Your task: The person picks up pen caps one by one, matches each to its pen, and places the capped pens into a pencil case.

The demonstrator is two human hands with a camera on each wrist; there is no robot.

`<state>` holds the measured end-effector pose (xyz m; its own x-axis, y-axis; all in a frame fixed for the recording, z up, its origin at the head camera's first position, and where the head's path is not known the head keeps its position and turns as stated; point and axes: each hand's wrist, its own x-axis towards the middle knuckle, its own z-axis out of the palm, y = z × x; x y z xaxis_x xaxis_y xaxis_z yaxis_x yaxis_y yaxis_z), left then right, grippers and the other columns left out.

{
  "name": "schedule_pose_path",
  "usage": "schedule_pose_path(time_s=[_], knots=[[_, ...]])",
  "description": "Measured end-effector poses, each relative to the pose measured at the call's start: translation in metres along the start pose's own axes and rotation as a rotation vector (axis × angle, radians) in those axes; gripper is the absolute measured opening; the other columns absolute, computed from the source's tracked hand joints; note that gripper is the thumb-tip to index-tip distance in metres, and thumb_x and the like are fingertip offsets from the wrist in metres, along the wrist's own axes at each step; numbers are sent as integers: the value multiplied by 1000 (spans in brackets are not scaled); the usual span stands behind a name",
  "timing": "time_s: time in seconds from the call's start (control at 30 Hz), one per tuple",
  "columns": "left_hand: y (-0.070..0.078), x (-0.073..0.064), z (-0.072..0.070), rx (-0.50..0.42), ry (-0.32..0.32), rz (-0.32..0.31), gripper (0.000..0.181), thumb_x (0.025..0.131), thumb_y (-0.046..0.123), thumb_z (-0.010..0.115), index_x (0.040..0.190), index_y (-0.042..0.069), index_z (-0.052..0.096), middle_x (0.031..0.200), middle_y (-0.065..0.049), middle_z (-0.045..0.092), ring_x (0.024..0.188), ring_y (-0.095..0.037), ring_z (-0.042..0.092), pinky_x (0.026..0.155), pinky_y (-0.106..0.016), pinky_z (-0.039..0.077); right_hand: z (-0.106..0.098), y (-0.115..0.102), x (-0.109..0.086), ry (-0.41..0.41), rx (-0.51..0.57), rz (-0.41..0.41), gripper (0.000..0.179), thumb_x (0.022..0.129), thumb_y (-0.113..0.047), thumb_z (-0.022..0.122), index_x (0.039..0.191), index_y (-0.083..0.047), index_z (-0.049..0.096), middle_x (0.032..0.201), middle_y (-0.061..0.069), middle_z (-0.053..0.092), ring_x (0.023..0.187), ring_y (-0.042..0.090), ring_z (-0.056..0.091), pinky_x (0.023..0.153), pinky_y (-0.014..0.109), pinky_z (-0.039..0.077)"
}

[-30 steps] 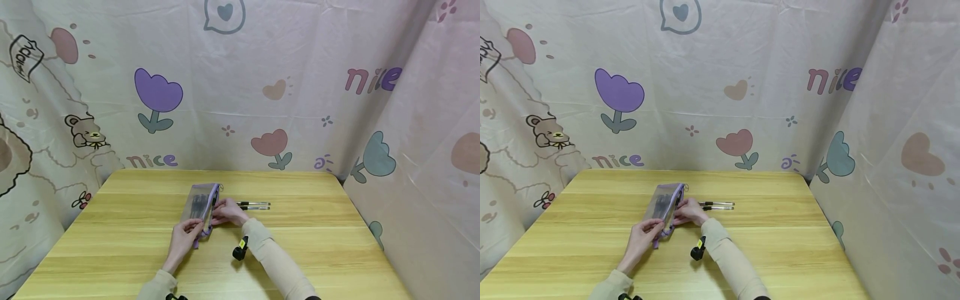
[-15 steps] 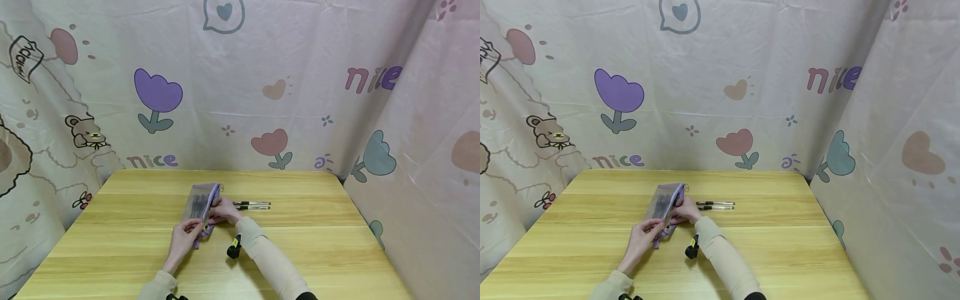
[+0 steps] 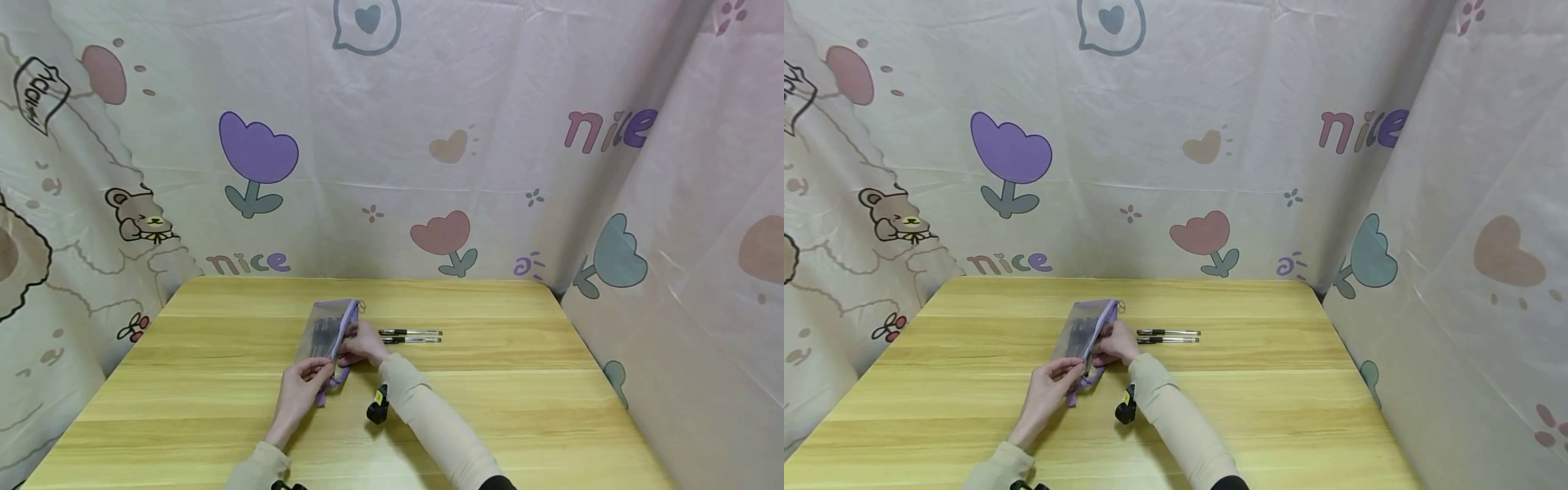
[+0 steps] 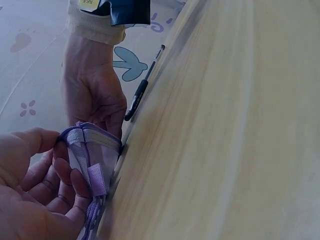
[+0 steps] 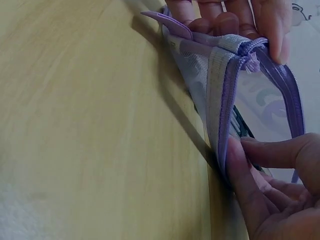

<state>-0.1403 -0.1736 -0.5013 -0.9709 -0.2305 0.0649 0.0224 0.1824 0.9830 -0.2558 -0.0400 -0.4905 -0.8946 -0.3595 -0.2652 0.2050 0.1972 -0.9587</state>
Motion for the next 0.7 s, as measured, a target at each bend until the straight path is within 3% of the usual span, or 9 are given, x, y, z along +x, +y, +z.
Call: schedule_pose_path(time_s=[0.33, 0.7], knots=[[-1, 1, 1, 3, 7, -1, 20, 93, 11, 72, 105, -6, 72, 87, -14, 75, 65, -3, 61, 60, -20, 52, -1, -2, -3, -40, -51, -3, 23, 84, 10, 70, 106, 4, 65, 77, 18, 71, 57, 19, 69, 60, 33, 62], [-2, 3, 2, 1, 20, 5, 17, 92, 6, 71, 103, -6, 72, 89, -17, 75, 64, -1, 62, 61, -19, 53, -15, 11, -7, -185, 81, -90, 33, 90, 6, 67, 122, 9, 62, 95, 29, 73, 63, 14, 69, 70, 32, 63]])
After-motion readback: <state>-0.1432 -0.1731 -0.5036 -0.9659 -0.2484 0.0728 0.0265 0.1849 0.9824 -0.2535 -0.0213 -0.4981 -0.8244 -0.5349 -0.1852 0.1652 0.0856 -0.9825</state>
